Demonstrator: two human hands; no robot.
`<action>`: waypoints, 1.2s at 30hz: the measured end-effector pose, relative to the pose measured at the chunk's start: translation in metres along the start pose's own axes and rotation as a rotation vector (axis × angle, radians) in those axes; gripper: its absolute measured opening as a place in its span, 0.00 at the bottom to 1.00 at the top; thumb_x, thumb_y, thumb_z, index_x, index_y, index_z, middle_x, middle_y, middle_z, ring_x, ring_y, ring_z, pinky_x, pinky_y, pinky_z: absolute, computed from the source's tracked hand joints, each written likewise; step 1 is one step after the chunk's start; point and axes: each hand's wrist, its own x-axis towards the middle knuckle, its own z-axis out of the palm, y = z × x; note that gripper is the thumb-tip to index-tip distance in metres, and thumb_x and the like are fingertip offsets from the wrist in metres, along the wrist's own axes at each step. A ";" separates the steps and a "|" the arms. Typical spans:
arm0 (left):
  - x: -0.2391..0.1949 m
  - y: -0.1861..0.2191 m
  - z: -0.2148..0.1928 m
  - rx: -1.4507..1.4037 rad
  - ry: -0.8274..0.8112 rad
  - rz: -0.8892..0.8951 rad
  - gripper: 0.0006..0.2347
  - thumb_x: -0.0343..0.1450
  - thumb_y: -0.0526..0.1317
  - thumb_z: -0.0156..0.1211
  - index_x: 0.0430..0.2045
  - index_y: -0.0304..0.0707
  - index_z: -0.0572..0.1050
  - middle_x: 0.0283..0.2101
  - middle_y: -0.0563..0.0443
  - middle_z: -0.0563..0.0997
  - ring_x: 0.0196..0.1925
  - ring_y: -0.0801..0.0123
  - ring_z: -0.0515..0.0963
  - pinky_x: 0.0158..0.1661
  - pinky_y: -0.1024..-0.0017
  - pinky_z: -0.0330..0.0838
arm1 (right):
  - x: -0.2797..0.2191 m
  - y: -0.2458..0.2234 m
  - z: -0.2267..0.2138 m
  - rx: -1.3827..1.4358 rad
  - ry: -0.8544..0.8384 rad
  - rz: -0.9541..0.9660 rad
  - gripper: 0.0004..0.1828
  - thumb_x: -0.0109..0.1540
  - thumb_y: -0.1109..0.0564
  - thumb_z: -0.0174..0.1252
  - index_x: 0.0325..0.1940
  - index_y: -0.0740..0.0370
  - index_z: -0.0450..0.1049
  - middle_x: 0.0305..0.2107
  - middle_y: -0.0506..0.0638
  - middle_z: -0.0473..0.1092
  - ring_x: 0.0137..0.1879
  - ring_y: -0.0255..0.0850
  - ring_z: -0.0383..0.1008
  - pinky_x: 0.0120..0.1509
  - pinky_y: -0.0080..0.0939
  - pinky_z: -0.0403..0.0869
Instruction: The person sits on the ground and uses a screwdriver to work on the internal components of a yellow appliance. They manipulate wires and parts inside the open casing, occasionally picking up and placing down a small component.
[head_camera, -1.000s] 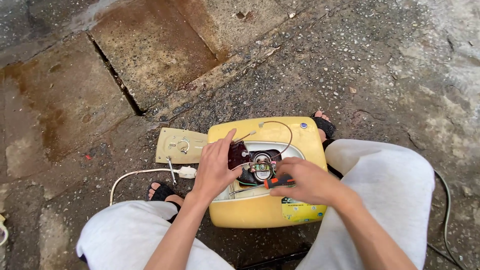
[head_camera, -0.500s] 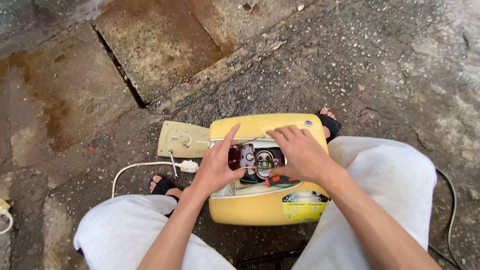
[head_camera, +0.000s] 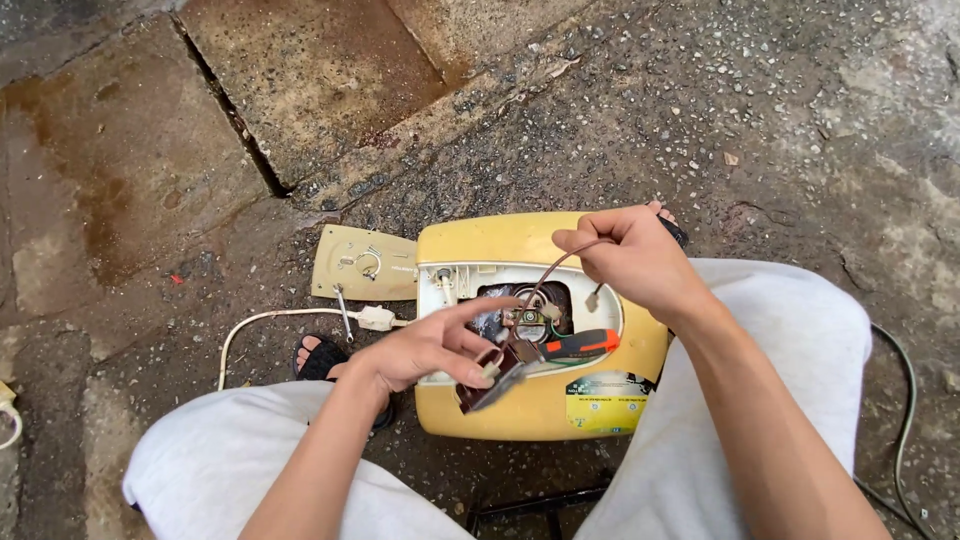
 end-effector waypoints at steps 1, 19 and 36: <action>0.005 -0.014 -0.001 -0.047 -0.054 0.034 0.49 0.55 0.37 0.78 0.74 0.41 0.55 0.46 0.26 0.82 0.43 0.50 0.85 0.42 0.60 0.81 | 0.001 -0.004 0.000 0.039 0.030 0.032 0.27 0.64 0.51 0.66 0.13 0.58 0.65 0.07 0.44 0.55 0.19 0.34 0.52 0.26 0.31 0.54; 0.013 0.019 -0.021 1.223 0.612 -0.097 0.48 0.55 0.44 0.77 0.74 0.52 0.55 0.56 0.45 0.80 0.64 0.49 0.74 0.63 0.58 0.67 | 0.013 -0.009 0.016 -0.895 -0.305 0.185 0.18 0.60 0.45 0.63 0.49 0.56 0.79 0.26 0.51 0.78 0.44 0.52 0.81 0.53 0.51 0.75; 0.037 0.013 -0.020 1.168 0.761 0.097 0.47 0.52 0.42 0.79 0.70 0.47 0.60 0.48 0.48 0.80 0.49 0.53 0.76 0.52 0.59 0.71 | -0.019 -0.011 -0.015 -0.869 -0.255 0.249 0.12 0.56 0.43 0.68 0.40 0.47 0.85 0.24 0.45 0.78 0.27 0.38 0.74 0.34 0.38 0.73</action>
